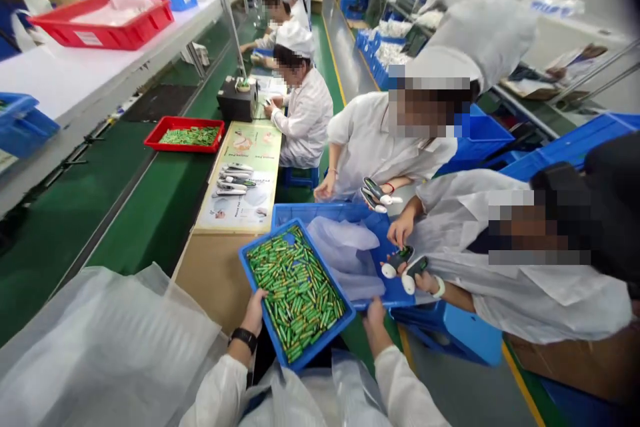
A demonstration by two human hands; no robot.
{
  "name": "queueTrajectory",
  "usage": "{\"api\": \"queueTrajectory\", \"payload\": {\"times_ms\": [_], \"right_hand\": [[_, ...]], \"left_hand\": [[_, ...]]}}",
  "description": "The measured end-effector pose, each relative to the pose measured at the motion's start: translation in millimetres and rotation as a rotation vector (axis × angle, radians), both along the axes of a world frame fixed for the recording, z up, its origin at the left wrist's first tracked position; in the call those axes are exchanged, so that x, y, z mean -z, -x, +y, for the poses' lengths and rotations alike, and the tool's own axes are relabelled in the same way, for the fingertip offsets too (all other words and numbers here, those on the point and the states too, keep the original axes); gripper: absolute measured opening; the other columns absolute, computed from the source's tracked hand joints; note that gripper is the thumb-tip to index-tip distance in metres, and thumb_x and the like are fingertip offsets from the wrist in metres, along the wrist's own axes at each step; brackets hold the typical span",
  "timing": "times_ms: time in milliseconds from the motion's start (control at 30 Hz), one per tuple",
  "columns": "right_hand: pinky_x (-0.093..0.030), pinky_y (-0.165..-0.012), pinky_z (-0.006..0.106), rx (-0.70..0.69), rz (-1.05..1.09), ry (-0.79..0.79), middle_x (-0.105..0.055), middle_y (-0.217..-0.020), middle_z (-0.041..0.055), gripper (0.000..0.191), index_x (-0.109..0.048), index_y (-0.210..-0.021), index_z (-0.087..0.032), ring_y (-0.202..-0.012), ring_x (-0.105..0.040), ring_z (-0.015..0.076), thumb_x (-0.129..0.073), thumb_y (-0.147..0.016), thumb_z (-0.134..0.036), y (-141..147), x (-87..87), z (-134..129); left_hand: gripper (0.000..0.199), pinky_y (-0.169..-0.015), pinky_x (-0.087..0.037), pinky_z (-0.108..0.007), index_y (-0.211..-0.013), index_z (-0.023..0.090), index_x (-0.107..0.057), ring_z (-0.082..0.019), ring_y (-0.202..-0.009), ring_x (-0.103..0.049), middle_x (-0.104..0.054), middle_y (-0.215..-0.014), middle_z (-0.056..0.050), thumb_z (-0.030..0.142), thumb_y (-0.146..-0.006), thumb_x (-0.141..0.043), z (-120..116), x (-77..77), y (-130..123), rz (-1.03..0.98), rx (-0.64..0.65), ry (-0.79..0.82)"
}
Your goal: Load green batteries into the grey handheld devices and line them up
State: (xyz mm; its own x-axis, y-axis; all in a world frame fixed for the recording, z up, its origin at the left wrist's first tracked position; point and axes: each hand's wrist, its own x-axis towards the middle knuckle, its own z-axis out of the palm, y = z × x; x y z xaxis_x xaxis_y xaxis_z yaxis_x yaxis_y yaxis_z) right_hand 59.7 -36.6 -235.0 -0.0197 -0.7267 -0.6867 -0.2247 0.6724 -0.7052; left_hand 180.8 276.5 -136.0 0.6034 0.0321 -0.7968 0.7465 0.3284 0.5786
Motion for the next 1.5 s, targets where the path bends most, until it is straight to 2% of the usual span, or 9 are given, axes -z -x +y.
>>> {"api": "queueTrajectory", "payload": {"times_ms": [167,367,600,767,900,1000,1133,1300,1500], "right_hand": [[-0.059,-0.053,0.033,0.041,0.016,-0.008,-0.066,-0.074,-0.0025,0.022,-0.054,-0.084,-0.027,-0.072,-0.071,0.0242,-0.056,-0.063,-0.025,-5,12.3,3],[-0.061,-0.057,0.036,0.003,-0.044,-0.064,-0.065,-0.074,-0.0025,0.030,-0.055,-0.096,-0.024,-0.065,-0.068,0.0209,-0.057,-0.066,-0.022,-1,11.1,-1],[-0.059,-0.052,0.030,-0.044,-0.085,-0.150,-0.060,-0.066,-0.0060,0.024,-0.053,-0.090,-0.023,-0.056,-0.061,0.0154,-0.057,-0.067,-0.016,7,5.0,2],[-0.056,-0.051,0.028,-0.050,-0.111,-0.145,-0.057,-0.058,-0.0076,0.019,-0.051,-0.086,-0.023,-0.054,-0.058,0.0150,-0.061,-0.069,-0.019,-1,-0.7,2],[-0.054,-0.050,0.027,-0.060,-0.115,-0.157,-0.054,-0.054,-0.0072,0.016,-0.052,-0.084,-0.021,-0.049,-0.056,0.0144,-0.060,-0.070,-0.019,-16,-1.4,-8],[-0.053,-0.048,0.026,-0.056,-0.110,-0.155,-0.054,-0.053,-0.0064,0.013,-0.052,-0.083,-0.021,-0.047,-0.055,0.0144,-0.058,-0.071,-0.020,-23,1.3,-13],[-0.051,-0.044,0.026,-0.031,-0.099,-0.152,-0.052,-0.054,-0.0066,0.011,-0.050,-0.082,-0.022,-0.046,-0.055,0.0153,-0.057,-0.074,-0.022,-28,6.7,-15],[-0.052,-0.045,0.027,-0.016,-0.095,-0.150,-0.052,-0.057,-0.0061,0.016,-0.049,-0.084,-0.022,-0.050,-0.057,0.0154,-0.060,-0.073,-0.024,-41,13.4,-17],[-0.053,-0.047,0.025,-0.019,-0.096,-0.150,-0.051,-0.059,-0.0079,0.016,-0.048,-0.088,-0.022,-0.051,-0.056,0.0130,-0.058,-0.075,-0.022,-70,18.7,-23]], "left_hand": [[0.021,-0.070,-0.058,-0.037,-0.083,0.014,-0.066,-0.024,-0.067,-0.069,-0.072,-0.072,-0.006,0.024,-0.065,-0.060,-1,2.7,-9,0.008,0.025,0.035],[0.022,-0.064,-0.055,-0.033,-0.083,0.012,-0.066,-0.020,-0.060,-0.065,-0.071,-0.069,-0.005,0.023,-0.065,-0.061,6,11.7,-10,-0.015,0.036,0.056],[0.028,-0.068,-0.056,-0.035,-0.089,0.012,-0.067,-0.021,-0.063,-0.066,-0.072,-0.073,-0.005,0.020,-0.062,-0.061,16,17.4,-3,-0.022,0.041,0.062],[0.026,-0.072,-0.057,-0.035,-0.089,0.013,-0.066,-0.022,-0.069,-0.068,-0.072,-0.075,-0.004,0.019,-0.064,-0.060,22,20.7,0,-0.048,0.051,0.070],[0.030,-0.072,-0.058,-0.034,-0.094,0.014,-0.067,-0.023,-0.074,-0.070,-0.074,-0.083,-0.005,0.018,-0.065,-0.060,18,32.3,-1,-0.050,0.041,0.050],[0.031,-0.072,-0.059,-0.036,-0.096,0.014,-0.068,-0.024,-0.073,-0.071,-0.074,-0.081,-0.004,0.019,-0.065,-0.061,13,40.7,-4,-0.042,0.030,0.013],[0.032,-0.071,-0.060,-0.036,-0.095,0.015,-0.068,-0.023,-0.071,-0.071,-0.073,-0.076,-0.002,0.021,-0.064,-0.061,4,38.4,-21,-0.104,0.017,-0.001],[0.026,-0.069,-0.059,-0.032,-0.087,0.014,-0.068,-0.021,-0.069,-0.069,-0.072,-0.075,-0.002,0.018,-0.063,-0.060,-5,31.0,-61,-0.116,0.059,0.011],[0.025,-0.069,-0.060,-0.034,-0.085,0.013,-0.067,-0.021,-0.067,-0.068,-0.072,-0.072,-0.004,0.017,-0.064,-0.056,-6,34.3,-94,-0.097,0.102,0.000]]}}
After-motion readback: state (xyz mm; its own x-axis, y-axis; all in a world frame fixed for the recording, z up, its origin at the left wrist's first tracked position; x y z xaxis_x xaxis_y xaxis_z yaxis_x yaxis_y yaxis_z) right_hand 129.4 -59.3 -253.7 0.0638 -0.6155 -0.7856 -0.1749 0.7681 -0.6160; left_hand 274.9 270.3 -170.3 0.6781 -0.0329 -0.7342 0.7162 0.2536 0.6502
